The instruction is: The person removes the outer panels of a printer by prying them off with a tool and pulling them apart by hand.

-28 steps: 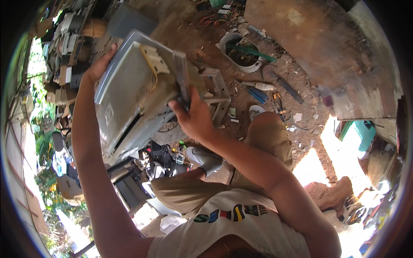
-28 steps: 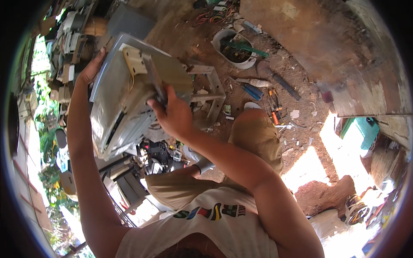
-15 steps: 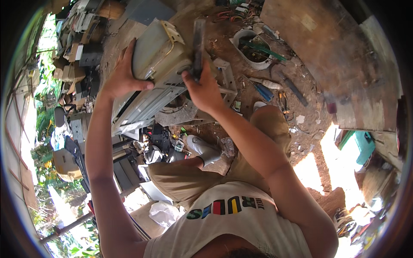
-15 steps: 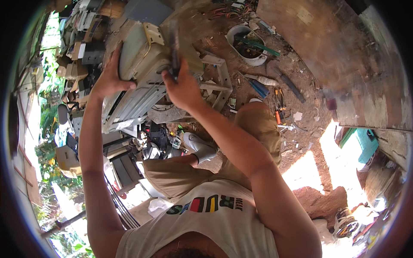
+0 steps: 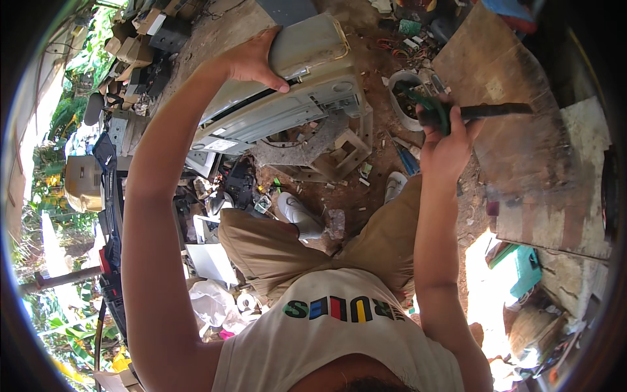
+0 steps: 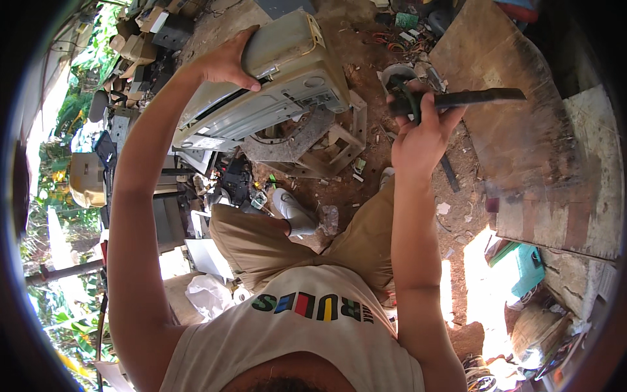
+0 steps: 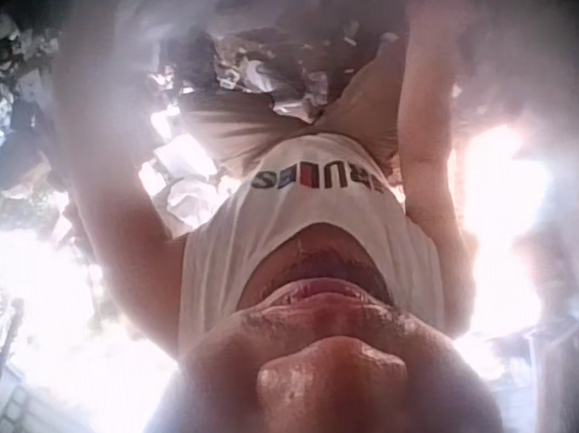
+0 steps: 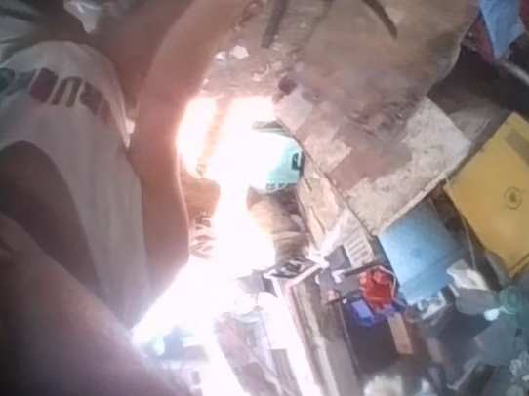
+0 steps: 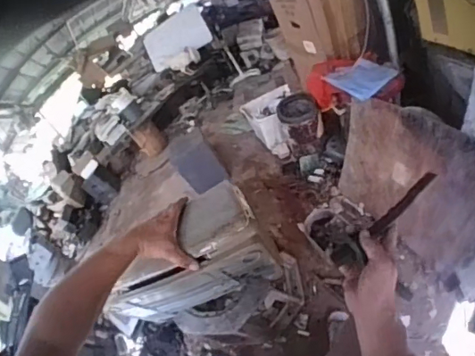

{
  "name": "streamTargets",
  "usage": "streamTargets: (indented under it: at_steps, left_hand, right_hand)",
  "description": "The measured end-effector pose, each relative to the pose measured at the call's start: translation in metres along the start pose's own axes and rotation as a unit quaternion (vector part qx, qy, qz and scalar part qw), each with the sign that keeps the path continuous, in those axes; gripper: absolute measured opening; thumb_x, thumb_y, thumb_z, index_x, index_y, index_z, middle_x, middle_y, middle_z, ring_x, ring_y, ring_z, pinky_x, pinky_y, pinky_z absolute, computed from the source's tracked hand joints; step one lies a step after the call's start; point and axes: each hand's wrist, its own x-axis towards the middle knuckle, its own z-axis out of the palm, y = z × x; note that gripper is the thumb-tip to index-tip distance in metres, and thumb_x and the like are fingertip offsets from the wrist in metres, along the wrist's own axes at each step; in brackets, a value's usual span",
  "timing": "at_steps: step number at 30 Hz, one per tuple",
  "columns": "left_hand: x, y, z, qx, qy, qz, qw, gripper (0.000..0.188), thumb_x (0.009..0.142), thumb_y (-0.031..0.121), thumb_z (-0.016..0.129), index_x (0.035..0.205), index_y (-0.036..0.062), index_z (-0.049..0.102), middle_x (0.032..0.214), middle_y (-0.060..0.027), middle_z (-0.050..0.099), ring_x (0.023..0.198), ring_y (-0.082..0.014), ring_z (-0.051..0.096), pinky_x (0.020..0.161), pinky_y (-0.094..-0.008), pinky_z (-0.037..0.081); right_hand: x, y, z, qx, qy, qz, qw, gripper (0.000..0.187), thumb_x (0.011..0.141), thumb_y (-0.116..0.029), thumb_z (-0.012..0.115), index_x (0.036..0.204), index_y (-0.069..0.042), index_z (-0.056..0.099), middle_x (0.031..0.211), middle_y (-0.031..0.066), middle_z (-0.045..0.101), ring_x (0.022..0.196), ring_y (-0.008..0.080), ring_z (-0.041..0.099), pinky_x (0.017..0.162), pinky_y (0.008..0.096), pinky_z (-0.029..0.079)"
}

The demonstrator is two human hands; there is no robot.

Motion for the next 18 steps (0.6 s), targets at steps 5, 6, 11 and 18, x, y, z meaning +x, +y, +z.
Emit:
streamTargets:
  at_steps: [5,6,11,18]
  left_hand:
    - [0.0,0.002,0.0,0.024,0.009,0.005,1.0,0.129,0.055,0.048,0.088,0.152,-0.0021,0.019,0.148,-0.0275,0.036,0.138,-0.0394,0.037,0.115,-0.0412,0.033]
    - [-0.007,-0.008,0.003,0.034,0.02,0.004,0.999,0.129,0.055,0.049,0.087,0.152,-0.0024,0.02,0.147,-0.0275,0.037,0.138,-0.0395,0.038,0.115,-0.041,0.034]
    - [-0.002,0.001,0.002,0.031,0.071,0.04,0.996,0.126,0.056,0.054,0.084,0.151,-0.0047,0.024,0.146,-0.0279,0.039,0.136,-0.0404,0.041,0.114,-0.0405,0.036]
    - [-0.005,0.001,0.012,0.074,0.106,0.039,0.991,0.12,0.059,0.054,0.081,0.149,-0.0057,0.029,0.145,-0.0293,0.041,0.133,-0.0414,0.044,0.113,-0.0423,0.038]
  right_hand:
    - [-0.061,0.032,0.013,-0.097,-0.181,0.083,0.975,0.031,0.104,-0.027,0.049,0.128,-0.01,0.041,0.097,0.0087,0.064,0.085,0.0175,0.064,0.065,0.0339,0.056]
    - [-0.072,0.049,0.02,-0.091,-0.224,0.121,0.963,0.031,0.104,-0.027,0.05,0.128,-0.01,0.043,0.096,0.0082,0.064,0.084,0.0167,0.064,0.064,0.0324,0.055]
    - [-0.086,0.087,0.042,-0.145,-0.244,0.184,0.941,0.031,0.103,-0.026,0.054,0.127,-0.007,0.05,0.09,0.0064,0.063,0.082,0.0158,0.063,0.065,0.0331,0.054]
    - [-0.067,-0.01,0.044,-0.205,-0.148,0.039,0.967,0.025,0.103,-0.03,0.051,0.107,-0.006,0.057,0.091,0.0082,0.064,0.084,0.0165,0.062,0.065,0.0323,0.054]
